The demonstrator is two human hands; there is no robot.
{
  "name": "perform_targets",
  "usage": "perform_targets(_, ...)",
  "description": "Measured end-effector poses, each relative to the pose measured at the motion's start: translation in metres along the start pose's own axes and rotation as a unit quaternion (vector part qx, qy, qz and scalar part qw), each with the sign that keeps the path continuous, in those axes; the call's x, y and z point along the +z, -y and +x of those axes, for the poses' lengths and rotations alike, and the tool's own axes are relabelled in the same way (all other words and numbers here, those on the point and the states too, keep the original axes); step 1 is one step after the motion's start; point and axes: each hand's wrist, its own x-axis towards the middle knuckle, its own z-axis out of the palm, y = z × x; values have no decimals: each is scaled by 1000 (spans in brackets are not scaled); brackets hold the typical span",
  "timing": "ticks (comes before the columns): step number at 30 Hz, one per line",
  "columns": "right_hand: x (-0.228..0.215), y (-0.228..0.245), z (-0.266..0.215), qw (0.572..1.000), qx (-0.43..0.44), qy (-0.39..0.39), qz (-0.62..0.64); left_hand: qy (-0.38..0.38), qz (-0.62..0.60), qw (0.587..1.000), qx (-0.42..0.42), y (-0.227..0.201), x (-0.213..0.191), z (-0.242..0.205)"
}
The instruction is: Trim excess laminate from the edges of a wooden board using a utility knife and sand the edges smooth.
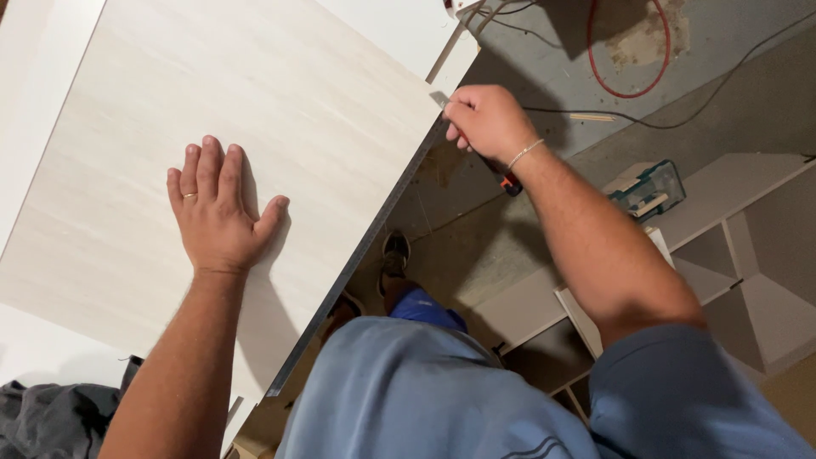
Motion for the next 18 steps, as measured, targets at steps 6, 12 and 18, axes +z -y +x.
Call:
perform_targets(6, 9, 14, -22, 1000, 9, 14, 5, 2, -1, 1000, -2, 0, 0, 2)
perform_targets(12, 4, -4, -2, 999, -6, -41, 28, 7, 3, 1000, -3, 0, 0, 1)
perform_targets(18, 18, -2, -14, 999, -6, -25, 34, 3, -4, 1000, -1, -1, -1, 2)
